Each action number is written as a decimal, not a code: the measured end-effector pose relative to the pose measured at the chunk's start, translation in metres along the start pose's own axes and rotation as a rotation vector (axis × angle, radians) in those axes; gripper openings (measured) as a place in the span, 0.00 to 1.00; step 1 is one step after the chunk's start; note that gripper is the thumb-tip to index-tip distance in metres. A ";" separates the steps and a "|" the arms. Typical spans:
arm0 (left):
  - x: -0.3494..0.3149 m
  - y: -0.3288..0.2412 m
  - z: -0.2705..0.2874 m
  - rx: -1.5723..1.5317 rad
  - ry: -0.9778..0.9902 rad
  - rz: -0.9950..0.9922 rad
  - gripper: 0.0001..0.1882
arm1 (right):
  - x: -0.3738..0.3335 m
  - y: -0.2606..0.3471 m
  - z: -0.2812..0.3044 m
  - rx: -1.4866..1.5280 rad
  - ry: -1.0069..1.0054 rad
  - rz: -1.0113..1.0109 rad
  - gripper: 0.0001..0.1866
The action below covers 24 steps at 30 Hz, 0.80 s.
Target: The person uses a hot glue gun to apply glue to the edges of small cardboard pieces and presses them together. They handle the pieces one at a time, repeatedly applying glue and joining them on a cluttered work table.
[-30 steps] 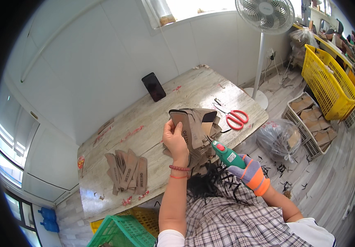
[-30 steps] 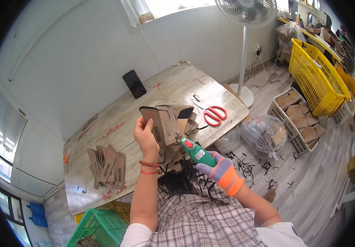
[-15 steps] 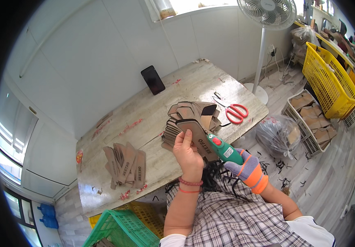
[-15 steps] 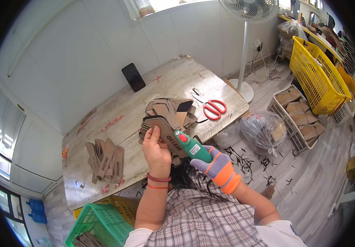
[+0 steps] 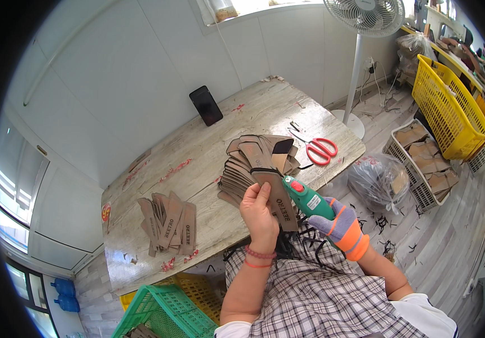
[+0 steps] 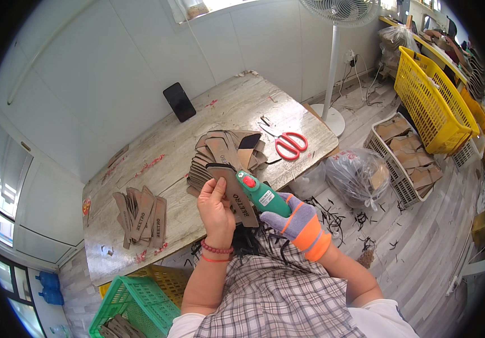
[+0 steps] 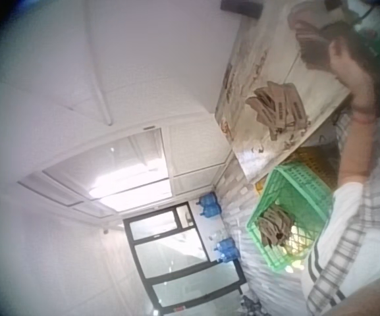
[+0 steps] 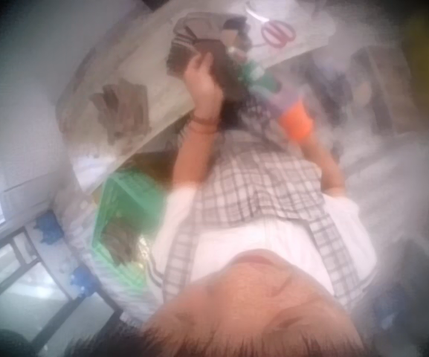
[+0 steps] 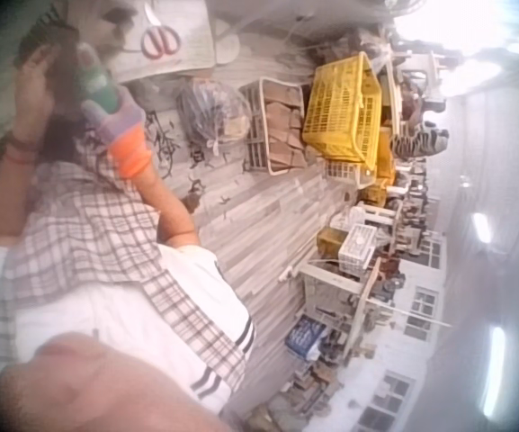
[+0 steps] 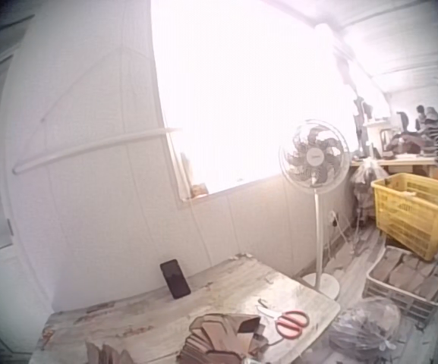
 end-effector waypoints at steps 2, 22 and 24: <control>-0.001 -0.007 -0.003 0.030 0.019 -0.029 0.02 | 0.000 -0.002 0.000 0.011 0.013 -0.015 0.27; 0.007 -0.047 -0.012 0.645 0.227 -0.265 0.06 | 0.001 -0.007 0.006 -0.032 0.050 0.015 0.29; 0.004 -0.046 -0.015 0.652 0.262 -0.255 0.06 | 0.001 -0.007 0.005 -0.021 0.057 0.017 0.29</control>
Point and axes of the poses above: each hand's wrist, its own x-axis towards the middle knuckle, its own z-axis out of the back of the hand, y = z × x, the point moved 10 cm from there along x, towards the middle knuckle, and after that the axes turned 3 degrees about x, right-handed, at the moved point
